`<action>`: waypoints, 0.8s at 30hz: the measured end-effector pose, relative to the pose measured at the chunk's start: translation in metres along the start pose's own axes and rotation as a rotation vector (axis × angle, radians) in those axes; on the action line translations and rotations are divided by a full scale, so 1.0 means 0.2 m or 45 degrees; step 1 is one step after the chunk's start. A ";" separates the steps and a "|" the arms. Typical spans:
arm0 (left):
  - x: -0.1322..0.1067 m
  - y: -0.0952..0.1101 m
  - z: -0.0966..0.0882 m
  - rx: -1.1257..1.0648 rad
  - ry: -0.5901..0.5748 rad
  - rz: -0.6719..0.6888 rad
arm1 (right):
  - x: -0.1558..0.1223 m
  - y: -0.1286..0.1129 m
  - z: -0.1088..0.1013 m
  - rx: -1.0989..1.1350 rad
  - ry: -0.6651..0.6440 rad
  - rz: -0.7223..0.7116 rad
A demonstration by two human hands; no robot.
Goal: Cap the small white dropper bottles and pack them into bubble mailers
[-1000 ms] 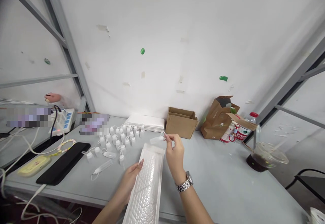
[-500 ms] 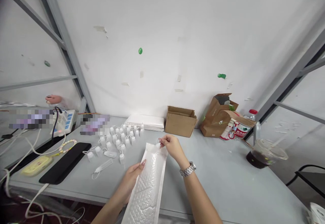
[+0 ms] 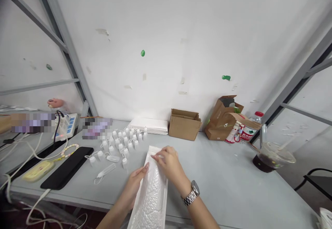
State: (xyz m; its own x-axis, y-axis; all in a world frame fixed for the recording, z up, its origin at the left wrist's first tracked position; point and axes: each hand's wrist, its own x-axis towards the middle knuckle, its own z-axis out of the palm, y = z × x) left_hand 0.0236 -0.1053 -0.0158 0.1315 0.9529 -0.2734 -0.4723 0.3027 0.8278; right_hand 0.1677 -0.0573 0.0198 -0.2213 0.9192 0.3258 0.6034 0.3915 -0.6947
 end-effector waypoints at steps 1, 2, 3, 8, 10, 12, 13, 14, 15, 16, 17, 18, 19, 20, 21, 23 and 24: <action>0.00 0.01 0.00 0.003 0.026 -0.030 | 0.00 0.02 -0.02 0.049 0.112 0.042; -0.01 0.02 0.00 0.004 0.041 -0.066 | 0.00 0.05 -0.04 0.113 0.179 0.131; -0.01 0.03 0.00 0.004 0.039 -0.109 | 0.00 0.08 -0.06 0.192 0.167 0.240; -0.05 0.05 0.01 0.079 -0.148 -0.189 | -0.04 0.19 -0.08 0.720 -0.356 0.555; -0.07 0.03 0.00 0.145 -0.228 -0.213 | -0.06 0.20 -0.09 0.791 -0.282 0.510; -0.07 0.01 -0.01 0.193 -0.257 -0.240 | -0.08 0.18 -0.12 0.783 -0.251 0.436; -0.07 -0.01 -0.02 0.207 -0.258 -0.245 | -0.09 0.17 -0.14 0.768 -0.275 0.409; -0.06 -0.02 -0.02 0.212 -0.260 -0.244 | -0.09 0.16 -0.15 0.753 -0.310 0.392; -0.06 -0.02 -0.03 0.212 -0.261 -0.240 | -0.10 0.15 -0.17 0.746 -0.346 0.383; -0.05 -0.03 -0.03 0.211 -0.266 -0.241 | -0.10 0.15 -0.17 0.751 -0.371 0.380; -0.05 -0.03 -0.03 0.210 -0.274 -0.238 | -0.11 0.15 -0.18 0.761 -0.384 0.381; -0.04 -0.03 -0.03 0.217 -0.281 -0.231 | -0.11 0.15 -0.18 0.767 -0.385 0.389; -0.04 -0.03 -0.03 0.237 -0.287 -0.223 | -0.11 0.15 -0.17 0.765 -0.378 0.398; -0.04 -0.02 -0.03 0.272 -0.294 -0.217 | -0.11 0.16 -0.17 0.757 -0.354 0.401; -0.05 -0.02 -0.02 0.321 -0.300 -0.212 | -0.11 0.17 -0.16 0.742 -0.319 0.398; -0.06 -0.02 -0.01 0.449 -0.321 -0.189 | -0.11 0.18 -0.15 0.705 -0.284 0.370; -0.06 -0.02 -0.01 0.516 -0.334 -0.163 | -0.11 0.18 -0.16 0.670 -0.298 0.345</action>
State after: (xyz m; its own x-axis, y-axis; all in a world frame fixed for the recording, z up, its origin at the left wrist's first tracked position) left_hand 0.0223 -0.1177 -0.0157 0.4058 0.8648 -0.2959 -0.0680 0.3514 0.9338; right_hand 0.2185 -0.0650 0.0085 -0.3108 0.9504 -0.0128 0.2174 0.0580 -0.9744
